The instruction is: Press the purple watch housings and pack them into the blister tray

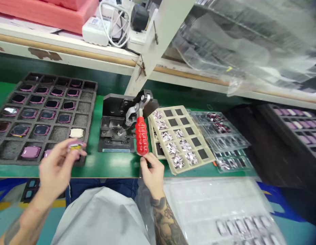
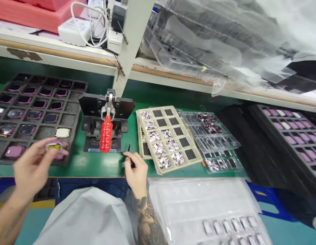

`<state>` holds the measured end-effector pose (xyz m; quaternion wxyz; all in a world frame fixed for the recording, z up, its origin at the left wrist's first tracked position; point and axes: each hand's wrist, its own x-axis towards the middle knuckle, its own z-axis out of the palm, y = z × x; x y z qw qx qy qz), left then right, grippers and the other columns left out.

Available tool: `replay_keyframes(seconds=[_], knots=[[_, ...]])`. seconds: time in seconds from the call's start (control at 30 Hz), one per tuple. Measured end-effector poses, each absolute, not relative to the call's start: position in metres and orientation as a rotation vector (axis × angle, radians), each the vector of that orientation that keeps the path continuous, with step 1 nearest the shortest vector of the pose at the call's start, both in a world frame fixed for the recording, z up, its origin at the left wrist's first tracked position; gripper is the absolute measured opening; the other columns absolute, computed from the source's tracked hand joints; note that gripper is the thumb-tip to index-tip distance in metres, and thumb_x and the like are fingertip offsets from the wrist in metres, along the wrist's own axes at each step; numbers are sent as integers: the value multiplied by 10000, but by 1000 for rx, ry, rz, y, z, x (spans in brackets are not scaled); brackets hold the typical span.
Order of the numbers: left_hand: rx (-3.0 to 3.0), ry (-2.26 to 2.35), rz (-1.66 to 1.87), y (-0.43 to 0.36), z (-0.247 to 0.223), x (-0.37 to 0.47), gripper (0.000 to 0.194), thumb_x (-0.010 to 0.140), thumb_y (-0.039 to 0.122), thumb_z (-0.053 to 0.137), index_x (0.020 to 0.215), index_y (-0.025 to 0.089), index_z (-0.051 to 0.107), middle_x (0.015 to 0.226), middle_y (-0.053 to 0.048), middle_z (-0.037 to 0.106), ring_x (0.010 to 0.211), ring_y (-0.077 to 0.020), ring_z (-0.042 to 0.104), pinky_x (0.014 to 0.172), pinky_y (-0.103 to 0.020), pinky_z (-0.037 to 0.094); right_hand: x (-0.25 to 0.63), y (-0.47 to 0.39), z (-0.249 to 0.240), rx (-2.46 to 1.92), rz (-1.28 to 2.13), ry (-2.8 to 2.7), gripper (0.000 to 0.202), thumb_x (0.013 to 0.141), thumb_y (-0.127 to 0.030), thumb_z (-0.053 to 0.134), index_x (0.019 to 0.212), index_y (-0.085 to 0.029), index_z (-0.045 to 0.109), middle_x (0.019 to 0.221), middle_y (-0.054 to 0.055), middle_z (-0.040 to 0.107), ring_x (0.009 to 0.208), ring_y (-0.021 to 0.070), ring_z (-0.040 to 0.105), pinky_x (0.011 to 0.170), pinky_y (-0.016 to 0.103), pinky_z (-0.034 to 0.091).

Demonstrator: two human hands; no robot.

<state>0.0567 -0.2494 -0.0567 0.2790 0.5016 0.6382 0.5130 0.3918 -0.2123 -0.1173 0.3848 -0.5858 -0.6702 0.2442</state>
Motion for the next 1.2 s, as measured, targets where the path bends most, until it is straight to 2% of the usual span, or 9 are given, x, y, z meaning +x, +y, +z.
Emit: replay_keyframes(seconds=[0.13,0.23,0.37,0.47,0.6,0.83,0.93,1.1,1.2], knots=[[1056,1291,1274,-257,-76,123,435,1082,405,724,1474,220,686,1130,-112,867,804,-230,845,682,-319,651,396,-216,-110,-1229,644,-1567,308,1044,-235,676,1332,-259,783,1081,78,762,966,227,738,857,382,625],[924,1193,1238,-245,-98,150,421,1075,438,734,1415,192,692,1072,-117,860,752,-214,831,639,-291,625,377,-222,-105,-1133,520,-1517,286,1003,-170,746,1248,-293,827,985,60,774,902,230,735,816,395,629],[1036,1231,1210,-239,-115,164,346,1096,401,708,1388,215,701,1114,-98,847,827,-203,843,732,-291,646,347,-228,-103,-1069,680,-1325,238,1018,-160,747,1183,-296,853,897,49,793,819,226,763,747,395,659],[1148,1276,1195,-243,-117,165,300,1104,373,692,1361,223,729,1155,-99,848,888,-214,852,830,-321,672,334,-229,-107,-1055,891,-1240,218,999,-162,788,1162,-291,856,1013,68,829,878,233,808,790,405,697],[1101,1260,1221,-244,-118,163,385,1111,369,684,1462,213,681,1123,-97,857,868,-219,852,810,-330,686,330,-228,-115,-1024,935,-1265,177,1020,-174,761,1137,-274,850,1074,86,840,979,251,824,905,451,713],[1106,1238,1218,-244,-118,159,428,1083,352,731,1484,206,706,1103,-96,870,854,-235,861,808,-337,704,331,-223,-126,-1078,951,-1371,150,1045,-242,742,1160,-240,838,1083,111,829,1021,259,805,956,461,693],[1098,1236,1225,-244,-118,158,435,1080,348,735,1490,206,715,1080,-94,873,848,-237,861,793,-339,711,328,-220,-126,-1094,1023,-1284,118,1044,-272,755,1131,-231,824,1094,107,823,1012,246,809,911,421,699],[1046,1222,1244,-243,-119,158,458,1068,374,752,1488,192,733,1021,-86,875,793,-219,847,771,-334,720,328,-221,-127,-1065,1256,-1106,136,1056,-348,748,1091,-218,767,937,58,804,763,187,780,692,322,677],[939,1248,1286,-242,-121,160,491,1053,403,776,1498,203,722,1105,-95,874,839,-222,851,794,-339,724,333,-225,-125,-978,1242,-1126,128,1052,-346,744,1084,-224,763,973,81,803,858,229,803,734,369,694]])
